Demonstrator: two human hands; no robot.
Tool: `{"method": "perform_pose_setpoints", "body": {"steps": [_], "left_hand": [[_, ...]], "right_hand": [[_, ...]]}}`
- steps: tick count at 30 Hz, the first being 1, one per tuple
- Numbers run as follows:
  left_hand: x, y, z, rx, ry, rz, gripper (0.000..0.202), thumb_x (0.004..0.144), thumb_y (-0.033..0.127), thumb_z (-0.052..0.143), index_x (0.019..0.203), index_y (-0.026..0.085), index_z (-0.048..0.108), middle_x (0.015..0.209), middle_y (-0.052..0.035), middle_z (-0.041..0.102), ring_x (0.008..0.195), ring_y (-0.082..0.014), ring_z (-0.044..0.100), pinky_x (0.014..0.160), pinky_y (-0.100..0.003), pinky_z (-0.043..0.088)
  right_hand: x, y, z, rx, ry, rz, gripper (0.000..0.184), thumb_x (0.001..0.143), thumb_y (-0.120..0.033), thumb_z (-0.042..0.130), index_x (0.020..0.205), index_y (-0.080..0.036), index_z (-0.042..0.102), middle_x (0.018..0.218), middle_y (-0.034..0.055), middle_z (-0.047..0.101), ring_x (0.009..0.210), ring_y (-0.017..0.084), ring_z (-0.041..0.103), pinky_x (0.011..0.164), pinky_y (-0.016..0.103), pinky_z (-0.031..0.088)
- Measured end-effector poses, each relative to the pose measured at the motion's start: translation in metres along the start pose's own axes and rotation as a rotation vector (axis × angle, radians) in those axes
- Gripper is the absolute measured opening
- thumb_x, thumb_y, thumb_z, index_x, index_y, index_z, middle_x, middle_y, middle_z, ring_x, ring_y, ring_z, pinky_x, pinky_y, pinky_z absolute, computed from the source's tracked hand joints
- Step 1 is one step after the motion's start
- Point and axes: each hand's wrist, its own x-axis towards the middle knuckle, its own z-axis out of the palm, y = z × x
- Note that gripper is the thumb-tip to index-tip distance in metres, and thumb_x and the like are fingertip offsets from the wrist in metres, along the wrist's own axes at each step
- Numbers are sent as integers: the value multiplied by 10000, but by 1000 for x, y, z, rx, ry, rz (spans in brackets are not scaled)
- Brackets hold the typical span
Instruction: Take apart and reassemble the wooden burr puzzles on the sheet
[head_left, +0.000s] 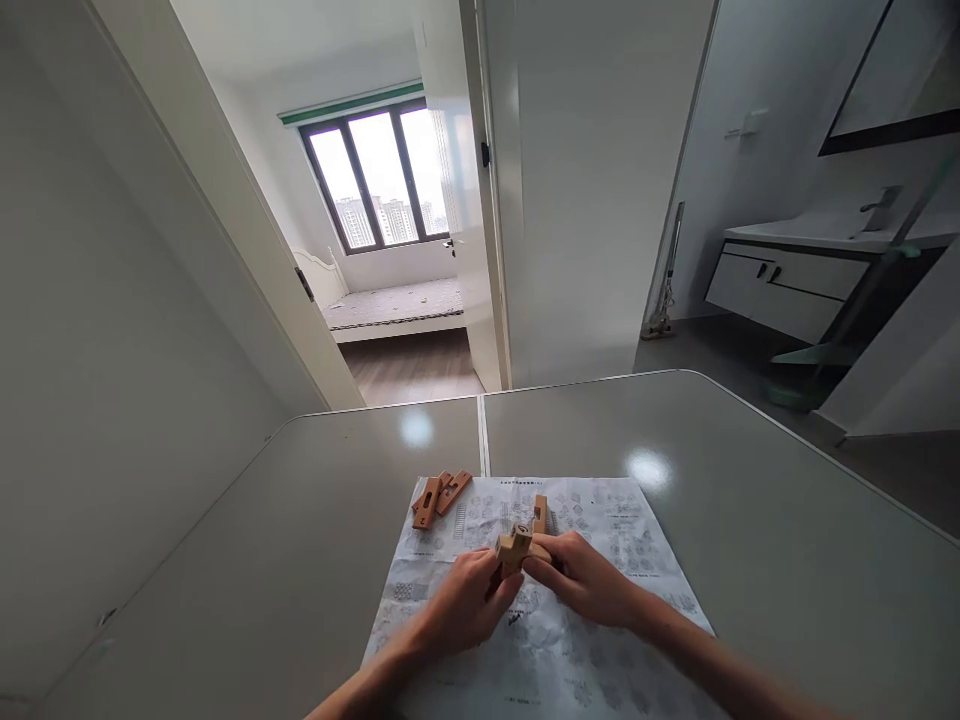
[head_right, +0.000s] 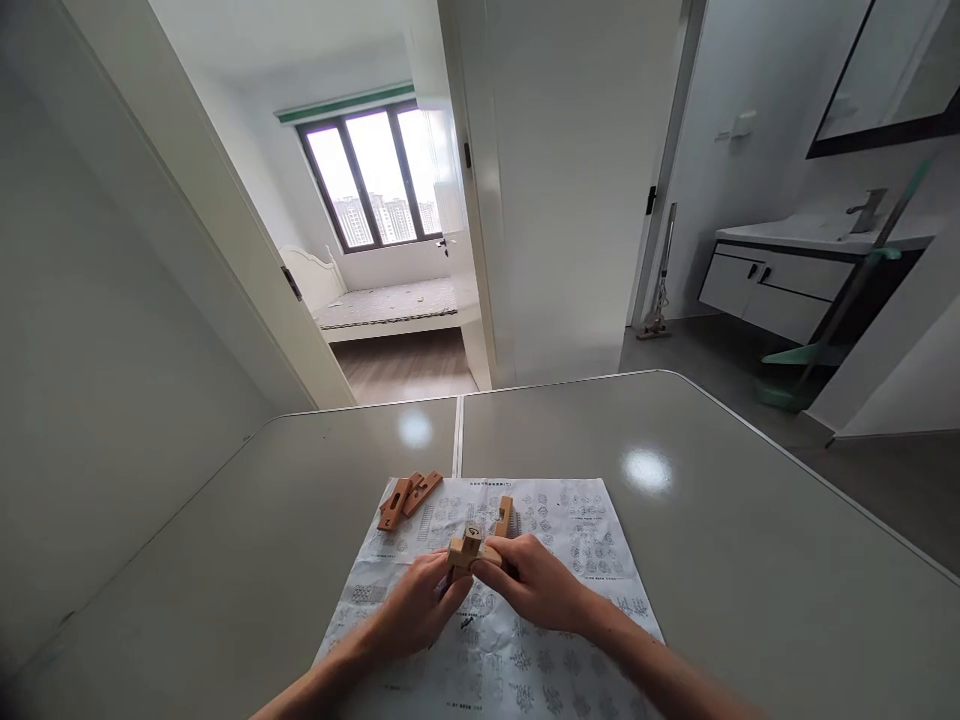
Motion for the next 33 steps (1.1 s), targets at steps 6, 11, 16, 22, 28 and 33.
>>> {"method": "perform_pose_setpoints", "body": {"steps": [6,11,16,22,28,33], "left_hand": [[1,2,0,68,51,-2,266,1004,273,466,754,204,529,691,-8,562,664,-158,489,697,-279,382],[3,5,-1,66,61,-4,298,1007,262,466,716,204,499,650,-2,552,661,-160,485,737,-301,394],[4,7,-1,80,97,4,304,1016,287,488,724,207,515,678,-18,612,656,-162,500,765,-322,415],[4,3,3,171,124,26,295,1021,263,490,732,209,513,641,7,603,586,-139,485,788,-333,429],[4,-1,8,393,273,107,266,927,138,512,682,207,435,573,60,547,525,-110,483,836,-341,433],[4,11,3,572,320,164,211,878,131,572,698,207,491,581,52,579,561,-130,562,895,-372,430]], "right_hand": [[-2,0,2,-109,96,3,500,1044,-528,490,683,-224,326,614,-70,344,555,104,272,554,263,260],[-3,-1,8,-173,151,35,523,1024,-531,527,663,-227,303,583,-70,323,541,108,256,553,263,257],[-4,-4,14,-221,231,63,530,1019,-526,536,651,-221,308,561,-65,339,524,109,257,545,264,251],[-4,-9,21,-292,320,84,557,1001,-532,552,618,-220,295,524,-59,353,489,105,251,521,265,228],[-2,-17,38,-392,457,121,537,998,-462,540,577,-201,332,485,-59,345,477,97,231,531,272,197],[-2,-18,36,-326,411,116,535,970,-448,564,577,-199,299,483,-64,314,483,94,205,518,269,190]]}}
